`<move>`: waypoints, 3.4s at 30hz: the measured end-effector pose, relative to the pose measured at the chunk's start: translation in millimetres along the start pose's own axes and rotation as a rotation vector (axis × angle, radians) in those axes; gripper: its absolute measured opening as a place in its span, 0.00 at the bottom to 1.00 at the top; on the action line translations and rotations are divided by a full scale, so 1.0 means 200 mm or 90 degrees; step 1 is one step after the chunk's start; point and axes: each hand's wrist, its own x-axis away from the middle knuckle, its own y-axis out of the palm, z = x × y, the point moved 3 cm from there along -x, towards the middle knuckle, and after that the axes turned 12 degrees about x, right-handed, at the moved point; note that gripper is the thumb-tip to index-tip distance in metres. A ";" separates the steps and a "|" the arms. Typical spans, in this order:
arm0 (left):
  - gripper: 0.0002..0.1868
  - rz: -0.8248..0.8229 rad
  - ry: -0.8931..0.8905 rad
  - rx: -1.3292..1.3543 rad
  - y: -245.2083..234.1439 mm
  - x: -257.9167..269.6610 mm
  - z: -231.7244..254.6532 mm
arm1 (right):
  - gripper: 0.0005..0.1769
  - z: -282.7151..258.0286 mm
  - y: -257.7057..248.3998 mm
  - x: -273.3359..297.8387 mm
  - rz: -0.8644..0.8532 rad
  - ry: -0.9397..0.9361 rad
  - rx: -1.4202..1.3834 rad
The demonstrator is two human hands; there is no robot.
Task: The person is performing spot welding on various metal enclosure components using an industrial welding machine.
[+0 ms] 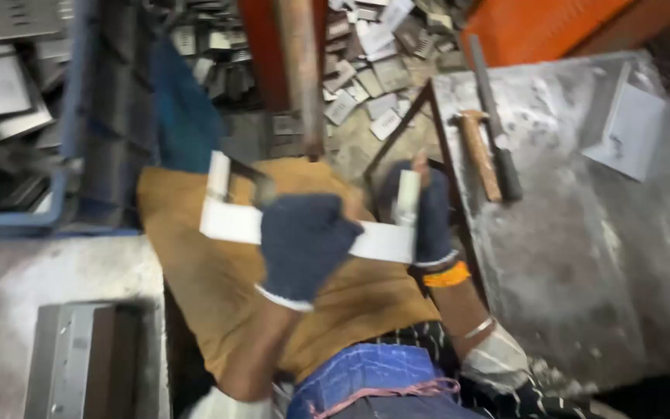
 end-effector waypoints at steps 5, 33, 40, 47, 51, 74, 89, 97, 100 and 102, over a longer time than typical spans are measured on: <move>0.15 -0.186 0.098 0.334 0.33 0.03 0.38 | 0.28 -0.17 -0.73 0.35 0.242 0.047 0.151; 0.25 0.342 -0.337 -0.593 -0.76 1.11 -0.82 | 0.17 0.09 0.34 0.11 -0.237 -0.356 0.593; 0.10 0.164 -0.707 -0.573 -0.94 1.86 -1.26 | 0.12 -0.10 1.02 0.33 -0.616 -0.512 0.320; 0.27 0.104 -0.403 -0.569 -1.29 1.20 -0.38 | 0.30 -0.54 1.36 0.59 -0.526 -0.745 0.336; 0.20 0.139 0.012 -0.707 -1.31 0.85 -0.04 | 0.18 -0.28 1.51 0.58 -0.394 -0.652 0.568; 0.16 0.692 -0.101 0.147 -1.82 0.17 -2.25 | 0.29 -0.47 0.07 -0.09 0.023 0.027 -0.120; 0.34 0.236 -0.343 1.386 0.29 0.52 -1.22 | 0.29 -0.29 0.36 0.16 0.073 0.113 -0.200; 0.30 0.246 -0.380 1.099 0.25 0.33 -0.90 | 0.29 -0.25 0.35 0.20 0.115 0.102 -0.181; 0.35 0.242 -0.433 1.198 0.33 0.35 -0.76 | 0.29 -0.20 0.32 0.23 0.097 0.114 -0.176; 0.37 0.322 -0.515 1.110 0.37 0.36 -0.71 | 0.30 -0.21 0.32 0.23 0.049 0.126 -0.156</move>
